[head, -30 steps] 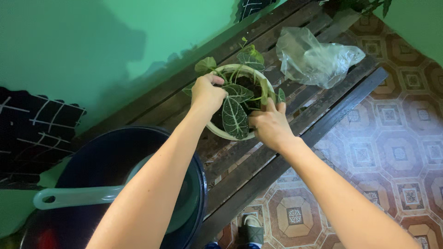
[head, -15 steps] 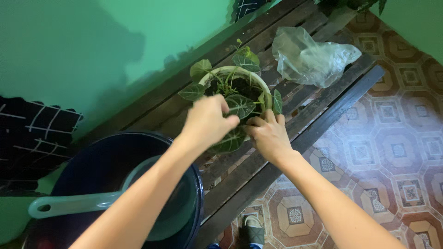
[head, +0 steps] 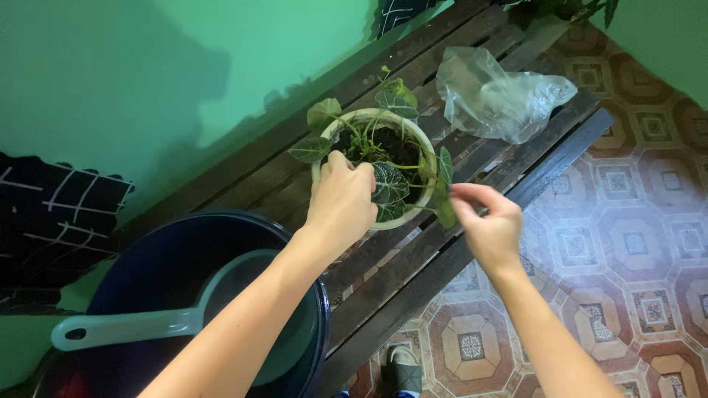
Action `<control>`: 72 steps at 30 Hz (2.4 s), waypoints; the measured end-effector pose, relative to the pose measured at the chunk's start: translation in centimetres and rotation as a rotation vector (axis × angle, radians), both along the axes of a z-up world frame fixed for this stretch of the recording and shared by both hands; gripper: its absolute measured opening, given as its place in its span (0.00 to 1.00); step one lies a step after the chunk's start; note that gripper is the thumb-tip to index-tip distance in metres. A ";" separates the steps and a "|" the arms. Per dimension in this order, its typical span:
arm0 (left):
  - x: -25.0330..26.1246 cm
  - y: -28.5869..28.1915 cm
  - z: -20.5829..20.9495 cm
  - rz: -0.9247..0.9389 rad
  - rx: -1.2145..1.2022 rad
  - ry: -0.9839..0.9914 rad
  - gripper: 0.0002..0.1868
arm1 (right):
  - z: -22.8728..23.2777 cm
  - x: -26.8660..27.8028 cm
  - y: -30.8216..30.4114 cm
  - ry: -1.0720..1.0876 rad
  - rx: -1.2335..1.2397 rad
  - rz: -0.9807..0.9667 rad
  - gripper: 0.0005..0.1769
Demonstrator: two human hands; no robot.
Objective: The person scoops water from a bucket using a light blue plastic scoop and waters a potted plant on a wooden bench. They then move to a windowsill and water several other potted plants in a row.
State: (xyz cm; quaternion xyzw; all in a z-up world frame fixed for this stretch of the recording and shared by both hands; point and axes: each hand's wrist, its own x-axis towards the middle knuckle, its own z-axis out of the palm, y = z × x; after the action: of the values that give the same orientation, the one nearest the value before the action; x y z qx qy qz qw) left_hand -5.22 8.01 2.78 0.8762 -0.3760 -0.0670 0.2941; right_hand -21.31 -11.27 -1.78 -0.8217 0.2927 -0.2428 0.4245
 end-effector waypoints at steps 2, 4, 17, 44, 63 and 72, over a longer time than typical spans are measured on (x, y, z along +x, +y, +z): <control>0.2 0.1 0.3 0.018 0.004 0.018 0.13 | -0.5 -1.0 -0.3 -0.028 0.170 -0.114 0.15; 0.6 0.1 0.5 0.007 -0.006 0.035 0.15 | -1.2 -1.2 -0.9 -0.019 0.242 -0.190 0.16; 11.1 0.2 -1.4 0.253 -0.062 0.291 0.11 | 3.3 9.4 -4.9 0.070 0.054 0.175 0.14; 13.2 -5.7 -4.5 0.231 -0.018 0.324 0.07 | 2.4 14.6 -8.3 0.917 -0.310 0.392 0.13; 12.9 -3.0 -4.4 0.264 -0.127 0.525 0.12 | 3.3 17.1 -5.5 0.633 -0.035 0.521 0.26; 12.1 -1.1 -2.9 0.318 -0.233 0.442 0.12 | 5.7 16.0 -4.2 0.584 0.001 0.532 0.21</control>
State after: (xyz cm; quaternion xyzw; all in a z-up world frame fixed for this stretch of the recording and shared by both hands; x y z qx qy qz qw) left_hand 6.88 6.88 -0.09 0.8486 -0.1662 -0.1658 0.4741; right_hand -5.27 -15.50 3.89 -0.9031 0.1782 0.1196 0.3720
